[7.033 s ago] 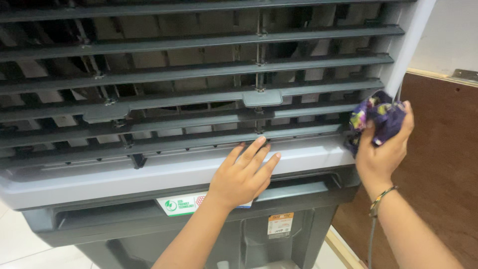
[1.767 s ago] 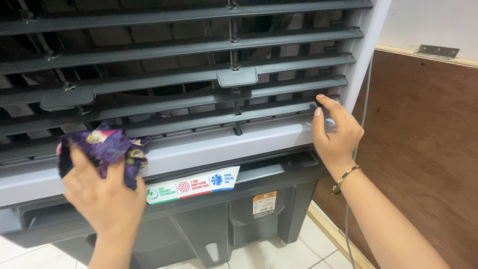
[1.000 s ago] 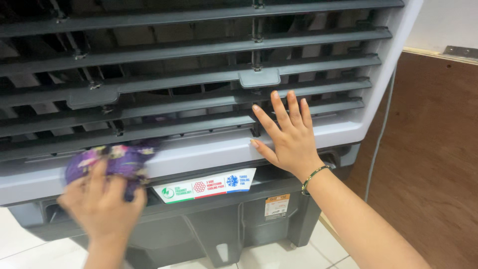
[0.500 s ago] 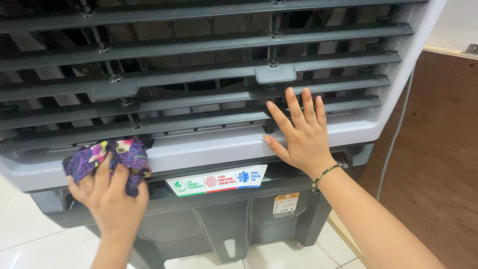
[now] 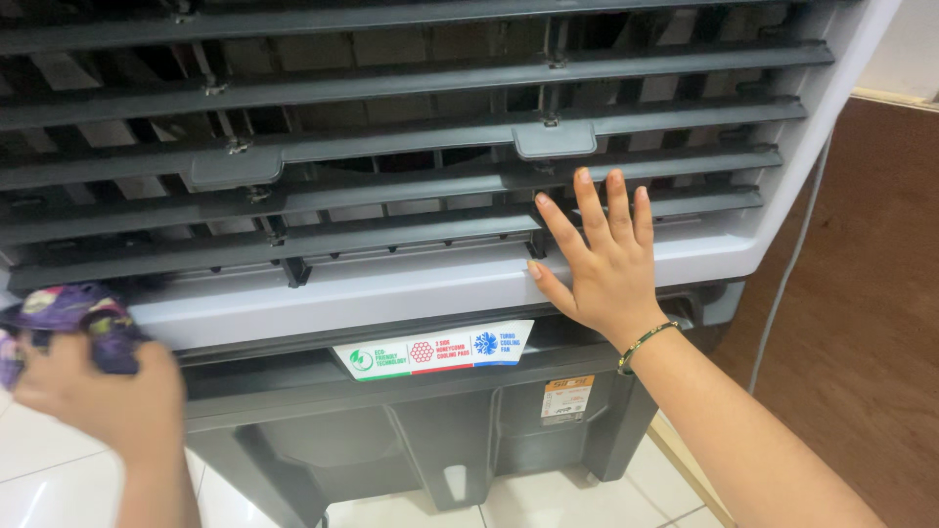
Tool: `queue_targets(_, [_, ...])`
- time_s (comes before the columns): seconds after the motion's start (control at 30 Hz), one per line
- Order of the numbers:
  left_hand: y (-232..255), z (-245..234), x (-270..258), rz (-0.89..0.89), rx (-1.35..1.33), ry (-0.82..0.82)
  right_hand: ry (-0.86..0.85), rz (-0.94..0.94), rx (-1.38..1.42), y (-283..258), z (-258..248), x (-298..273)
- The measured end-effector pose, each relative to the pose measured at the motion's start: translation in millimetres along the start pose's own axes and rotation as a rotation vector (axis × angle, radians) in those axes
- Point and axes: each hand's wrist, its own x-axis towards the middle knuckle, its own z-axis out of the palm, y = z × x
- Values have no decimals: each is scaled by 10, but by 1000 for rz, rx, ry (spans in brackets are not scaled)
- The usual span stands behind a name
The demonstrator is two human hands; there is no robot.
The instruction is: The person wipes the front grill and the lower body of a portable air cooler using a patterned cloth. They clean the horizontal slats of the grill and then move down to wipe the smooth plastic casing and the area around the brand label.
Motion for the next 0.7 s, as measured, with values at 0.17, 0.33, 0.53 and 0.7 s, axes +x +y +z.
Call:
queue_targets(0.17, [927, 45, -308, -50, -162, -61, 1, -2, -13, 13, 19, 1])
queue_targets(0.33, [1290, -60, -320, 156, -134, -80, 3, 5, 11, 2, -11, 16])
queue_targets(0.53, [612, -25, -177, 139, 72, -94, 25, 2, 12, -9, -27, 39])
queue_targets(0.7, [-87, 48, -42, -97, -84, 106, 48, -6, 12, -5, -4, 34])
